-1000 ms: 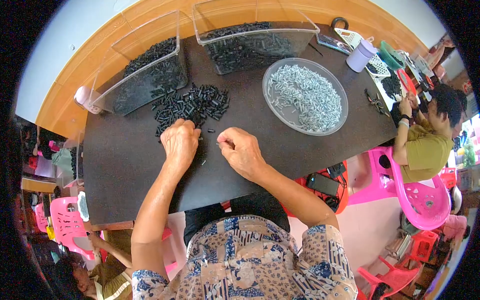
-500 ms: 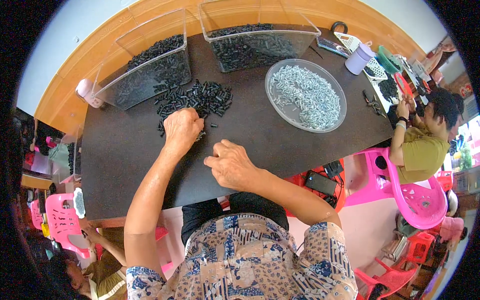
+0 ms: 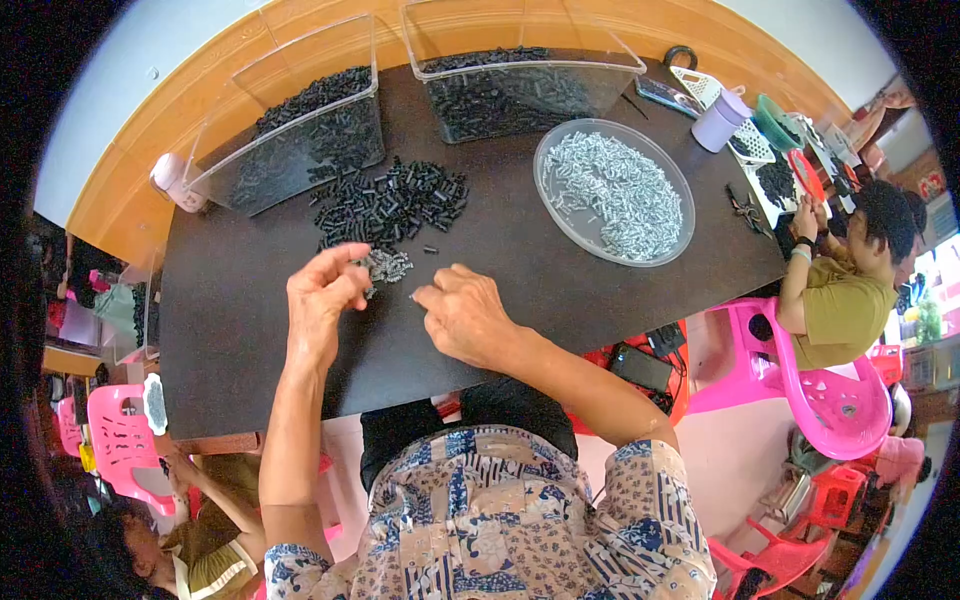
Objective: The person assembles components by picking up screws and plastic tubes from the table and inserting the screws into the plastic tubes by hand.
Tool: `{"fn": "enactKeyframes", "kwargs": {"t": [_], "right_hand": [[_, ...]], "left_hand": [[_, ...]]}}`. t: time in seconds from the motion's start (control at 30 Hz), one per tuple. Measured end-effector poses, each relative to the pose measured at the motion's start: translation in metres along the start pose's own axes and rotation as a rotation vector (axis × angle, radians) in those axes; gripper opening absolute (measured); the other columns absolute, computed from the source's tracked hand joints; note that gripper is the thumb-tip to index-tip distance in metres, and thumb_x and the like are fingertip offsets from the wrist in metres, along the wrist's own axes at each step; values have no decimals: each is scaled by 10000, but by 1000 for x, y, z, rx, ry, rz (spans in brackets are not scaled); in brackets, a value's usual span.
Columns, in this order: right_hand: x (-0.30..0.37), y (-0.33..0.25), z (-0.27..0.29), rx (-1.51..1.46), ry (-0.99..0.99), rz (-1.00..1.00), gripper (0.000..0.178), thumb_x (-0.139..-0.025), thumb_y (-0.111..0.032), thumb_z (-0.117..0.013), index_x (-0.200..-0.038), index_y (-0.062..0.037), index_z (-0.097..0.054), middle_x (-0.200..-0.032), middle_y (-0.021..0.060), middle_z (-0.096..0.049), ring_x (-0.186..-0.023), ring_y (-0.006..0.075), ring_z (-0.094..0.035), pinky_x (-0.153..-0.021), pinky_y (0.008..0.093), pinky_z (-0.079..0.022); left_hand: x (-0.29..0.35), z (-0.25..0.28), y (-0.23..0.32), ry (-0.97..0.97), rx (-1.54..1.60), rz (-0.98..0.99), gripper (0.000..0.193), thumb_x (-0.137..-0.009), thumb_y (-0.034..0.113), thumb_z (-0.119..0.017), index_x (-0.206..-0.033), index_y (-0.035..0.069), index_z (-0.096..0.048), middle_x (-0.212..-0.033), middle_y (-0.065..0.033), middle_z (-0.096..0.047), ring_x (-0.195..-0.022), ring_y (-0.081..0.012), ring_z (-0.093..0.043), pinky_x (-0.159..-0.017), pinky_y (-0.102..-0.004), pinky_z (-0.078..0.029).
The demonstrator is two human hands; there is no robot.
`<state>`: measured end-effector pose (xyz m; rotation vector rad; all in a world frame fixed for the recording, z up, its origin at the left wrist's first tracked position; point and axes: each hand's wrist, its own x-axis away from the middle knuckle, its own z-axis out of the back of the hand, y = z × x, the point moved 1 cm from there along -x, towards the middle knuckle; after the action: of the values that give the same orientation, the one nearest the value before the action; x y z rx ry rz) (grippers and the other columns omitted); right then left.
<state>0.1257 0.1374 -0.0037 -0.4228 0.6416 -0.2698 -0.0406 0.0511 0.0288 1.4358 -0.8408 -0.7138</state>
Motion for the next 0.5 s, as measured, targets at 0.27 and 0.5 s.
{"fn": "enactKeyframes", "kwargs": {"t": [0.27, 0.5], "right_hand": [[-2, -7, 8, -323, 86, -243, 182, -707, 28, -619, -884, -11, -609, -773, 117, -594, -677, 246, -588, -595, 330, -471], [0, -29, 14, -520, 75, -453, 146, -799, -16, -642, -943, -26, -625, -843, 40, -623, -767, 84, -590, -641, 222, -465]], "left_hand": [[31, 0, -18, -117, 281, 128, 188, -821, 59, -635, -996, -10, -634, -786, -81, -658, -605, -115, -581, -587, -217, -439], [44, -7, -23, -97, 447, 143, 192, -829, 51, -619, -1007, -21, -624, -810, -98, -640, -622, -131, -571, -615, -229, -467]]}}
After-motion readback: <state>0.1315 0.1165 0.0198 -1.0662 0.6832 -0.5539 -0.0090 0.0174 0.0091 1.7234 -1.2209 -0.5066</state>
